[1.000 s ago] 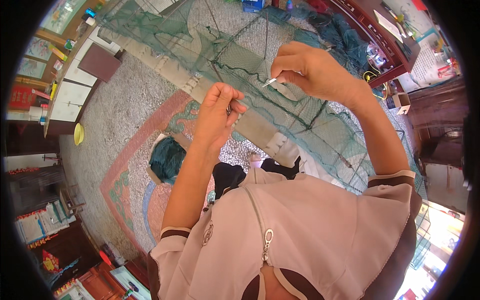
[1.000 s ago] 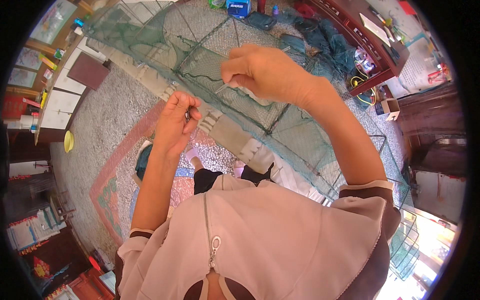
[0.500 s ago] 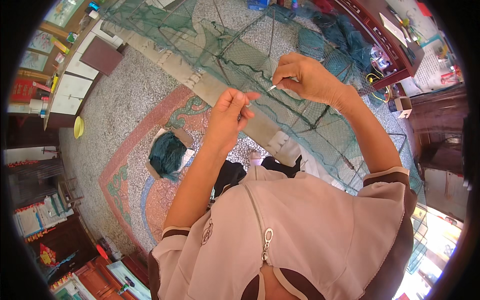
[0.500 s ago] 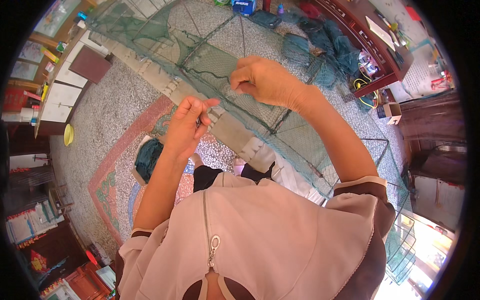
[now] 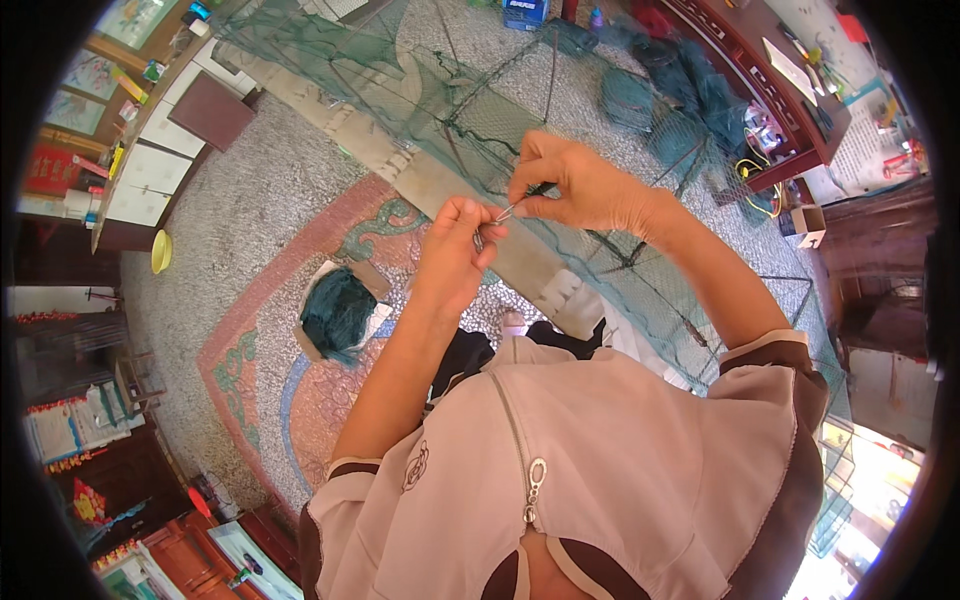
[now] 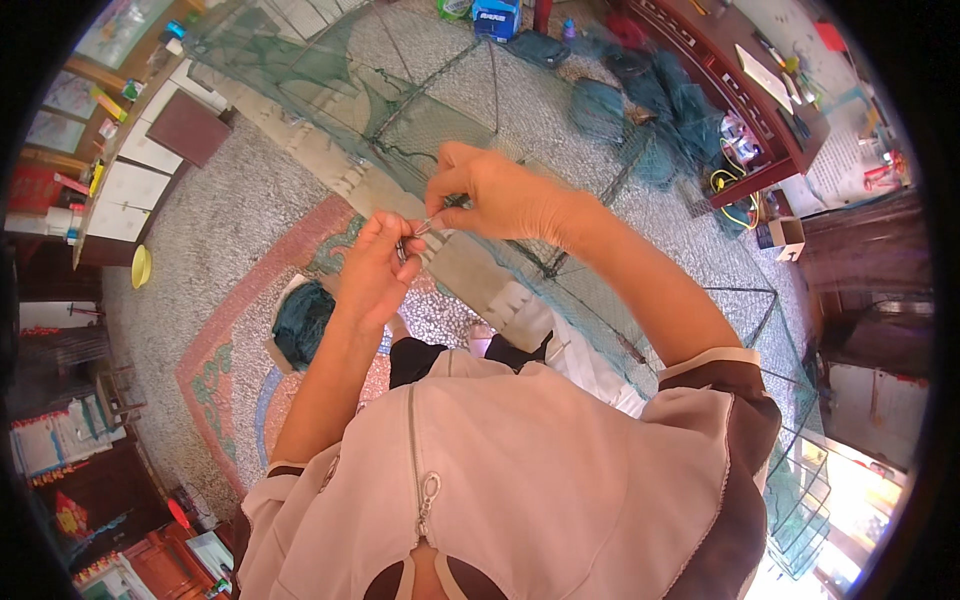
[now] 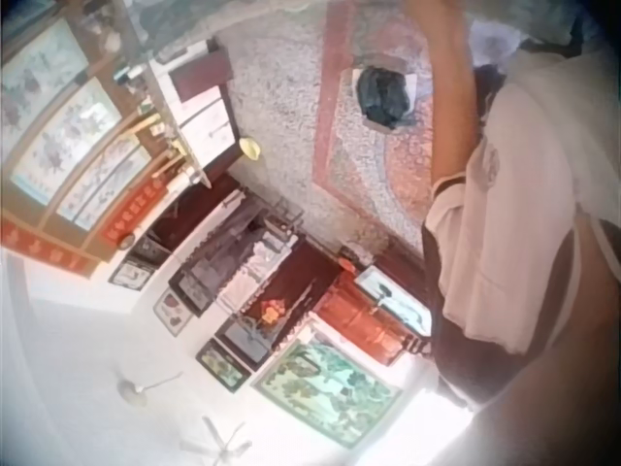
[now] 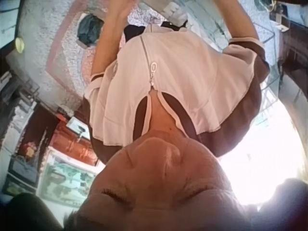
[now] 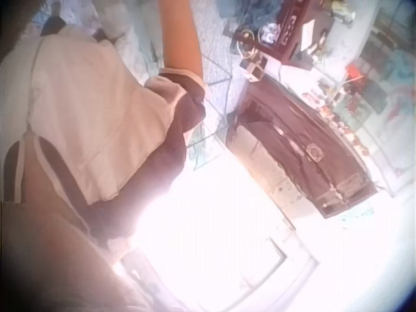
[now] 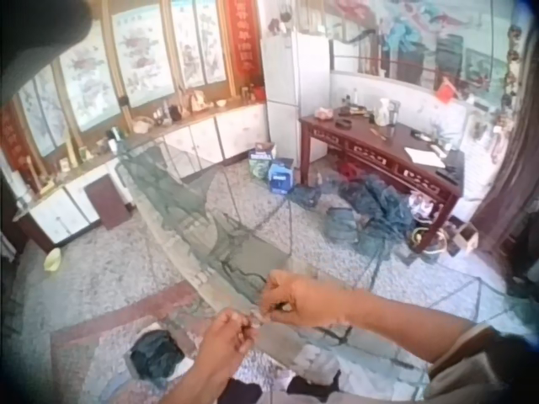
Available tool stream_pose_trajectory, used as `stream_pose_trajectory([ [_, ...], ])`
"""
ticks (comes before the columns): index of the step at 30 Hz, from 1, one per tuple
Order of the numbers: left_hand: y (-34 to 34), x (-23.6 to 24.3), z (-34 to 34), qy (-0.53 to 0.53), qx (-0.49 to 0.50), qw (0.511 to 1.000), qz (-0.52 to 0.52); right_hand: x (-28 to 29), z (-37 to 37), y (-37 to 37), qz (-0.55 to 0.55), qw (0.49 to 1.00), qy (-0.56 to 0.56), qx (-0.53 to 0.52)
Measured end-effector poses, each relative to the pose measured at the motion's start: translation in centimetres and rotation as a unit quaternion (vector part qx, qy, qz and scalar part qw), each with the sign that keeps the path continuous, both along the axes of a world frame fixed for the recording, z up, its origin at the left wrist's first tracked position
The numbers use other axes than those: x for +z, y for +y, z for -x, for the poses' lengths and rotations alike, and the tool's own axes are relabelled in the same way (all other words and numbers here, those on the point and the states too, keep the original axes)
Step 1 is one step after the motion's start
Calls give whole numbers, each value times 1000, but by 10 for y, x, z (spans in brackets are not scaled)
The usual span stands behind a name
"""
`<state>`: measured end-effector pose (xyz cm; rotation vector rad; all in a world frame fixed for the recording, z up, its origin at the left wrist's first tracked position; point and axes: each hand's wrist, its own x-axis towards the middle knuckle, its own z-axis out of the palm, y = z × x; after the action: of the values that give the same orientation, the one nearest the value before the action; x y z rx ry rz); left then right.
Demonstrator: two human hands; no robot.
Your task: The person joins sections of a green mesh fishing net using a net needle and then attaches metal clips from a small container to the net frame.
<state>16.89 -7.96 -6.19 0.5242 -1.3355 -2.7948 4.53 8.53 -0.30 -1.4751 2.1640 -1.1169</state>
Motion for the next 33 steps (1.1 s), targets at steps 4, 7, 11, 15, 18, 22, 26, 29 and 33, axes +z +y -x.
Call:
stream_pose_trajectory([
  [4, 4, 1, 0, 21, 0, 998, 65, 2, -3, -5, 67, 984, 165, 10],
  [7, 19, 25, 2, 84, 10, 958, 275, 29, -32, -19, 180, 982, 41, 23],
  [11, 35, 44, 9, 160, 5, 880, 448, 91, -53, -26, 352, 897, -266, 35],
  [15, 41, 53, 10, 201, -14, 813, 547, 132, -31, -2, 458, 873, -162, -39],
  [18, 36, 49, 17, 218, 8, 794, 567, 143, -15, 29, 504, 849, -134, -87],
  [22, 29, 59, 29, 226, -10, 803, 551, 151, 2, 89, 526, 831, -72, -169],
  [26, 16, 68, 42, 237, -51, 829, 503, 146, 15, 143, 514, 822, -28, -243],
  [29, 6, 72, 49, 197, -102, 862, 456, 140, 19, 178, 495, 817, 5, -297],
  [33, -3, 75, 64, 212, -170, 839, 472, 135, 13, 217, 449, 815, 50, -364],
])
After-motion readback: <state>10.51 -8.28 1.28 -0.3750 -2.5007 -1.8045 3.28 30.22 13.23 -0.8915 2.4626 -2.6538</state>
